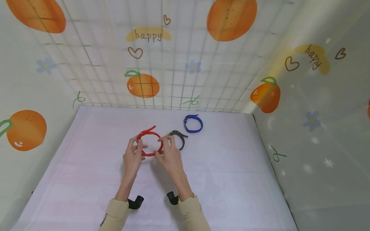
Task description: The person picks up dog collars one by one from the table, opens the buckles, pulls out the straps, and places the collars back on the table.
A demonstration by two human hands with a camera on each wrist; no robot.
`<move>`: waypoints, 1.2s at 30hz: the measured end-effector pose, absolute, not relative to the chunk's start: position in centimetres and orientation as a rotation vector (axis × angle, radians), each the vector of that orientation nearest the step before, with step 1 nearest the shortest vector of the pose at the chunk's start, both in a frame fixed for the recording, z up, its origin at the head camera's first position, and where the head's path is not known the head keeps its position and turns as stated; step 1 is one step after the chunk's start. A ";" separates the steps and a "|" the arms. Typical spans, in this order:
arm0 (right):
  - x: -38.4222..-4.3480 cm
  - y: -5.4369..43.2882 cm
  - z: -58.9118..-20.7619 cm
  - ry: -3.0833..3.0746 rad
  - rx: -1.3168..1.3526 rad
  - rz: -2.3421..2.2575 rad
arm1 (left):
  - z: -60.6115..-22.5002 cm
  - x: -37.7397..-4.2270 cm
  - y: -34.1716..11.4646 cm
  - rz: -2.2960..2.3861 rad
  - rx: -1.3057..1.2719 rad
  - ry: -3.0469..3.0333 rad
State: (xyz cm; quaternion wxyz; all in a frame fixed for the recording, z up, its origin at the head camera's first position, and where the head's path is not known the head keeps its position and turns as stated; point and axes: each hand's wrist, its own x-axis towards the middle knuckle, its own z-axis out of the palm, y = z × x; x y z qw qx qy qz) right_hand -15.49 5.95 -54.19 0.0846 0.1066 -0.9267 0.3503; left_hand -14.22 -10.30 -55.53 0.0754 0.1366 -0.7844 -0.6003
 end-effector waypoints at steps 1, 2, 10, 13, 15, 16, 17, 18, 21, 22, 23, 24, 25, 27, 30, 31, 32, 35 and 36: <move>-15.5 6.0 -54.1 -2.758 0.302 1.018 | -55.5 -14.2 -10.3 -1.789 0.408 -2.360; -15.5 6.0 -54.1 -2.739 0.287 0.996 | -55.4 -14.2 -10.4 -1.778 0.402 -2.367; -16.0 5.6 -53.1 -2.539 0.334 0.884 | -55.3 -14.1 -10.8 -1.682 0.354 -2.427; -16.1 5.4 -52.7 -2.562 0.412 0.850 | -55.4 -14.0 -10.9 -1.653 0.311 -2.439; -16.0 5.2 -52.6 -2.593 0.453 0.815 | -55.4 -14.0 -11.0 -1.632 0.271 -2.445; -16.0 5.1 -52.7 -2.600 0.469 0.812 | -55.4 -14.0 -11.0 -1.614 0.249 -2.452; -16.0 5.1 -52.7 -2.601 0.483 0.805 | -55.4 -14.0 -11.0 -1.596 0.234 -2.460; -16.0 5.0 -52.8 -2.603 0.490 0.799 | -55.4 -14.0 -11.0 -1.581 0.217 -2.468; -15.8 4.9 -52.8 -2.593 0.520 0.827 | -55.4 -13.9 -11.0 -1.551 0.180 -2.489; -15.8 4.9 -52.9 -2.589 0.535 0.844 | -55.5 -13.8 -11.0 -1.548 0.176 -2.495; -15.7 4.9 -52.9 -2.588 0.551 0.864 | -55.5 -13.8 -11.0 -1.555 0.172 -2.496; -15.6 4.9 -52.8 -2.590 0.568 0.893 | -55.5 -13.7 -11.0 -1.561 0.167 -2.499; -15.6 5.0 -52.8 -2.587 0.587 0.929 | -55.5 -13.7 -10.9 -1.566 0.158 -2.502; -15.6 5.1 -52.9 -2.582 0.616 1.012 | -55.7 -13.7 -10.8 -1.576 0.138 -2.515; -15.5 5.4 -53.0 -2.574 0.622 1.156 | -55.7 -13.5 -10.6 -1.577 0.091 -2.539; -15.4 5.5 -53.1 -2.567 0.619 1.196 | -55.7 -13.4 -10.5 -1.575 0.075 -2.546; -15.3 5.6 -53.3 -2.566 0.611 1.229 | -55.7 -13.3 -10.4 -1.568 0.061 -2.553; -15.2 6.0 -53.5 -2.561 0.591 1.308 | -55.5 -13.0 -10.3 -1.548 0.033 -2.560; -15.2 6.0 -53.5 -2.560 0.590 1.317 | -55.5 -13.0 -10.3 -1.545 0.024 -2.557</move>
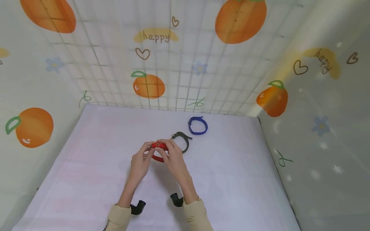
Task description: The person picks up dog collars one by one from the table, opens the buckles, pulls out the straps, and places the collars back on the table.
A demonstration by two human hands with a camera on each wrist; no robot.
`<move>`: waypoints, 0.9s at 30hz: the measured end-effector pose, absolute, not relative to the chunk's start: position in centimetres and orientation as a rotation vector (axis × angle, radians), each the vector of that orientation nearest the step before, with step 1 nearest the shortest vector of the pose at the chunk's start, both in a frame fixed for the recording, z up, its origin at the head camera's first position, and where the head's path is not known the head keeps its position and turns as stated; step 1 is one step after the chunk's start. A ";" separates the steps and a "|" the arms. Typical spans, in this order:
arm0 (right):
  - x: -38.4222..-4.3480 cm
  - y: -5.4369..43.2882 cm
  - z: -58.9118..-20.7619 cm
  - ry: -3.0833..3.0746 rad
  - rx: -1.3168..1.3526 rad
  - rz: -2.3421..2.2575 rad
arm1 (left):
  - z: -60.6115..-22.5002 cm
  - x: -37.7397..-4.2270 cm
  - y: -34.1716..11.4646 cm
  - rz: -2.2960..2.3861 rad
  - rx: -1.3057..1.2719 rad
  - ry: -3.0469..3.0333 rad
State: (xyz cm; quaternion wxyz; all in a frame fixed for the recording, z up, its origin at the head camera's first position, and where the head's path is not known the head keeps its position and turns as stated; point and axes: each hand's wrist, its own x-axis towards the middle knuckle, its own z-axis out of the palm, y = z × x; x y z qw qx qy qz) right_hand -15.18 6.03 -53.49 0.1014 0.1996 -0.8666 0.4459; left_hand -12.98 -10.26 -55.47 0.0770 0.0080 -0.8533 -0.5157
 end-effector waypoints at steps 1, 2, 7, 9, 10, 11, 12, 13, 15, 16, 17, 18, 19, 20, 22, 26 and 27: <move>-15.2 6.1 -53.6 -2.555 0.591 1.328 | -55.4 -13.0 -10.3 -1.544 0.015 -2.554; -15.3 6.2 -53.6 -2.553 0.590 1.334 | -55.4 -12.9 -10.2 -1.542 0.008 -2.551; -15.6 6.4 -53.5 -2.534 0.591 1.345 | -55.3 -13.2 -10.2 -1.537 -0.021 -2.536; -15.8 6.6 -53.4 -2.530 0.589 1.346 | -55.2 -13.3 -10.1 -1.541 -0.027 -2.538; -15.9 6.6 -53.4 -2.530 0.588 1.342 | -55.2 -13.4 -10.1 -1.545 -0.028 -2.541; -15.9 6.7 -53.4 -2.532 0.588 1.337 | -55.2 -13.4 -10.1 -1.547 -0.032 -2.548; -16.0 6.8 -53.5 -2.532 0.587 1.333 | -55.1 -13.4 -10.1 -1.553 -0.029 -2.557; -16.0 6.8 -53.5 -2.532 0.589 1.329 | -55.1 -13.3 -10.1 -1.560 -0.028 -2.568; -16.1 7.0 -53.5 -2.535 0.587 1.324 | -55.0 -13.3 -10.1 -1.567 -0.027 -2.589; -16.1 7.0 -53.4 -2.534 0.585 1.323 | -55.0 -13.2 -10.1 -1.569 -0.027 -2.602; -16.0 7.1 -53.4 -2.532 0.584 1.328 | -54.9 -13.2 -10.1 -1.574 -0.027 -2.610; -16.0 7.2 -53.4 -2.528 0.584 1.332 | -54.8 -13.1 -10.1 -1.575 -0.027 -2.619; -15.9 7.3 -53.4 -2.527 0.584 1.337 | -54.8 -13.1 -10.0 -1.567 -0.037 -2.625; -15.8 7.4 -53.4 -2.524 0.584 1.341 | -54.8 -13.0 -9.9 -1.550 -0.047 -2.630; -15.7 7.6 -53.4 -2.516 0.592 1.341 | -54.7 -12.9 -9.8 -1.517 -0.079 -2.621; -15.6 7.9 -53.2 -2.504 0.611 1.337 | -54.4 -13.1 -9.7 -1.484 -0.143 -2.529; -15.6 7.9 -53.1 -2.501 0.614 1.338 | -54.3 -13.2 -9.7 -1.492 -0.153 -2.499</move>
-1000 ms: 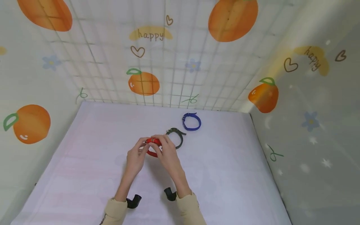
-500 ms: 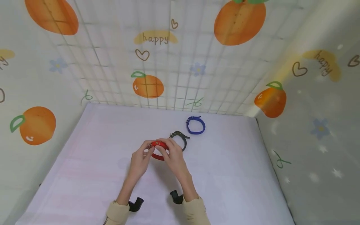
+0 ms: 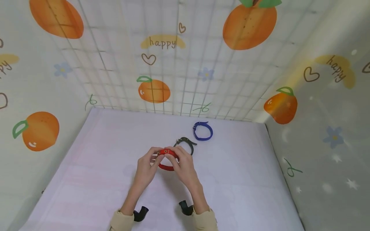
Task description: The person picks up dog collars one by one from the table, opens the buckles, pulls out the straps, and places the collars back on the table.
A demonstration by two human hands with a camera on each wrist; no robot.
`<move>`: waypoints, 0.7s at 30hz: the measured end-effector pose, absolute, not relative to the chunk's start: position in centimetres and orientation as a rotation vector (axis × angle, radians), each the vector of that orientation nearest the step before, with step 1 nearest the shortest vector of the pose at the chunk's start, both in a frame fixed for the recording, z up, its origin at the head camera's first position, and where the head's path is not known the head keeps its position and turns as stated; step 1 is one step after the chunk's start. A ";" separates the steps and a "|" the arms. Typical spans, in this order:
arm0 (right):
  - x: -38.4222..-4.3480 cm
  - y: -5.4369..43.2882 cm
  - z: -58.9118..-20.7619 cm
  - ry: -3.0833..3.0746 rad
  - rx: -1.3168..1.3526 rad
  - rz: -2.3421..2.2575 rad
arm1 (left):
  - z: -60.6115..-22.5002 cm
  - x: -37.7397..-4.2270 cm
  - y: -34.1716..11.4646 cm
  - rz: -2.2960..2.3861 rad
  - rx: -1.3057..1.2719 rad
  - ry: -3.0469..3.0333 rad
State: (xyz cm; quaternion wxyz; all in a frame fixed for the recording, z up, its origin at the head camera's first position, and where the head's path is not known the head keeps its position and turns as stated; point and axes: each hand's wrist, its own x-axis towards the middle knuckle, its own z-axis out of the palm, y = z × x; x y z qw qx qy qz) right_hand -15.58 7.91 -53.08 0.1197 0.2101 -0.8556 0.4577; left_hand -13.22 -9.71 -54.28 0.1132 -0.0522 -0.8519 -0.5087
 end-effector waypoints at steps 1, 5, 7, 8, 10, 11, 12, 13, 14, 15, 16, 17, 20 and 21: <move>-15.5 8.0 -53.0 -2.501 0.614 1.337 | -54.2 -13.2 -9.6 -1.505 -0.160 -2.473; -15.3 8.3 -52.5 -2.509 0.621 1.336 | -53.8 -13.1 -9.4 -1.577 -0.156 -2.389; -15.2 8.4 -52.4 -2.510 0.630 1.328 | -53.7 -13.0 -9.3 -1.610 -0.155 -2.356; -15.1 8.5 -52.4 -2.508 0.636 1.323 | -53.7 -12.9 -9.2 -1.621 -0.156 -2.342; -15.0 8.5 -52.4 -2.501 0.650 1.313 | -53.8 -12.9 -9.2 -1.629 -0.159 -2.325; -14.9 8.6 -52.4 -2.499 0.657 1.308 | -53.8 -12.8 -9.1 -1.628 -0.157 -2.324; -14.8 8.7 -52.4 -2.500 0.660 1.308 | -53.8 -12.8 -9.1 -1.624 -0.155 -2.325; -14.7 8.7 -52.4 -2.501 0.661 1.307 | -53.8 -12.7 -9.0 -1.616 -0.155 -2.328; -14.6 8.8 -52.3 -2.503 0.661 1.307 | -53.8 -12.7 -8.9 -1.607 -0.157 -2.326; -14.6 8.8 -52.3 -2.503 0.663 1.311 | -53.8 -12.6 -8.9 -1.599 -0.158 -2.324; -14.6 8.9 -52.2 -2.502 0.662 1.312 | -53.7 -12.6 -8.8 -1.593 -0.158 -2.322; -14.5 8.9 -52.2 -2.504 0.661 1.310 | -53.6 -12.5 -8.7 -1.589 -0.160 -2.317; -14.4 9.1 -52.0 -2.495 0.652 1.307 | -53.5 -12.5 -8.5 -1.594 -0.163 -2.295; -14.4 9.1 -52.0 -2.490 0.651 1.307 | -53.4 -12.6 -8.5 -1.609 -0.157 -2.289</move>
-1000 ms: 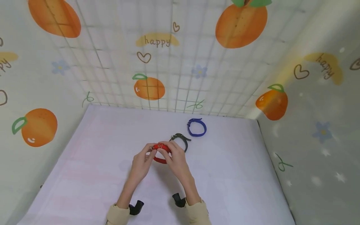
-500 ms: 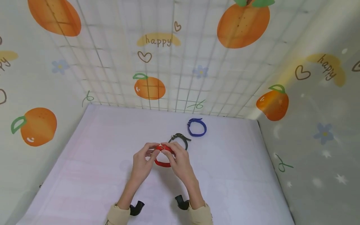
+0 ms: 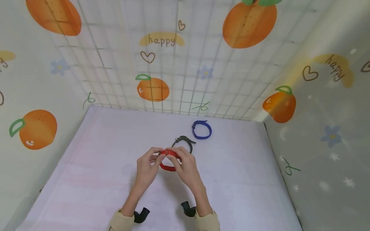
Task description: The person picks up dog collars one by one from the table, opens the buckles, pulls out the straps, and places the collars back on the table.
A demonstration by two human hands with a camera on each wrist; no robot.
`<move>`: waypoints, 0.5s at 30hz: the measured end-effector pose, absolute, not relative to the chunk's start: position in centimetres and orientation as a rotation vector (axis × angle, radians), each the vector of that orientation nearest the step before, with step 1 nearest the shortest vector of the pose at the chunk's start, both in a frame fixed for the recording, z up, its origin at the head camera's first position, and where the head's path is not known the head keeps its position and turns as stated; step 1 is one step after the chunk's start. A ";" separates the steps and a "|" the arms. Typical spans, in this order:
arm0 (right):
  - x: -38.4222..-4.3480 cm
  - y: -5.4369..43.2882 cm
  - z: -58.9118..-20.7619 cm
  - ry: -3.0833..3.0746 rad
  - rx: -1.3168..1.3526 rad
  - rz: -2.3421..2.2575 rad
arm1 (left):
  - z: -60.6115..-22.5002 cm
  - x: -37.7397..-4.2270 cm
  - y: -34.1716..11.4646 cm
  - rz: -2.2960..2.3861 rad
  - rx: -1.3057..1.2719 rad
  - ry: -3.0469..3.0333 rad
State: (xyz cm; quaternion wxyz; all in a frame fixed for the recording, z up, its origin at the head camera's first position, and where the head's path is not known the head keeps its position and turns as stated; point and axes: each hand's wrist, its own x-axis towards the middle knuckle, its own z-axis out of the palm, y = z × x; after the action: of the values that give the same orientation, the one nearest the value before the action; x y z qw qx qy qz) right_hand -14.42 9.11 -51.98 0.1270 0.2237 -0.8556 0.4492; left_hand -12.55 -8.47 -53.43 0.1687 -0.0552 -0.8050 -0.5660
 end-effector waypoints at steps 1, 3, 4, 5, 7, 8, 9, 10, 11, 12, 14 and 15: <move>-14.4 9.2 -51.9 -2.487 0.649 1.307 | -53.4 -12.6 -8.4 -1.627 -0.149 -2.282; -14.3 9.3 -51.8 -2.482 0.641 1.317 | -53.3 -12.5 -8.4 -1.683 -0.121 -2.272; -14.3 9.3 -51.8 -2.475 0.640 1.325 | -53.2 -12.5 -8.4 -1.715 -0.105 -2.269; -14.3 9.4 -51.7 -2.475 0.638 1.331 | -53.1 -12.5 -8.4 -1.747 -0.091 -2.263; -14.2 9.5 -51.6 -2.476 0.636 1.343 | -52.9 -12.3 -8.3 -1.812 -0.058 -2.251; -14.2 9.6 -51.6 -2.477 0.635 1.350 | -52.9 -12.3 -8.3 -1.836 -0.042 -2.249; -14.2 9.7 -51.6 -2.480 0.635 1.357 | -52.8 -12.2 -8.3 -1.856 -0.029 -2.247; -14.2 9.7 -51.6 -2.483 0.636 1.361 | -52.8 -12.1 -8.3 -1.874 -0.019 -2.245; -14.1 9.8 -51.6 -2.489 0.635 1.368 | -52.7 -12.0 -8.3 -1.894 -0.010 -2.238; -14.1 9.8 -51.5 -2.492 0.633 1.382 | -52.7 -11.8 -8.3 -1.923 0.007 -2.231; -13.8 9.9 -51.5 -2.489 0.629 1.404 | -52.7 -11.5 -8.3 -1.999 0.042 -2.202; -13.7 10.0 -51.4 -2.487 0.623 1.413 | -52.6 -11.3 -8.3 -2.047 0.059 -2.178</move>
State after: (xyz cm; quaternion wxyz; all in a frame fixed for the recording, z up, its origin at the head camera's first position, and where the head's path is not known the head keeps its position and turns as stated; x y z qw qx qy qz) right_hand -13.72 9.99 -51.45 0.1069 0.2117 -0.8446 0.4800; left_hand -11.33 -8.28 -52.59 0.0758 0.0196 -0.7264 -0.6828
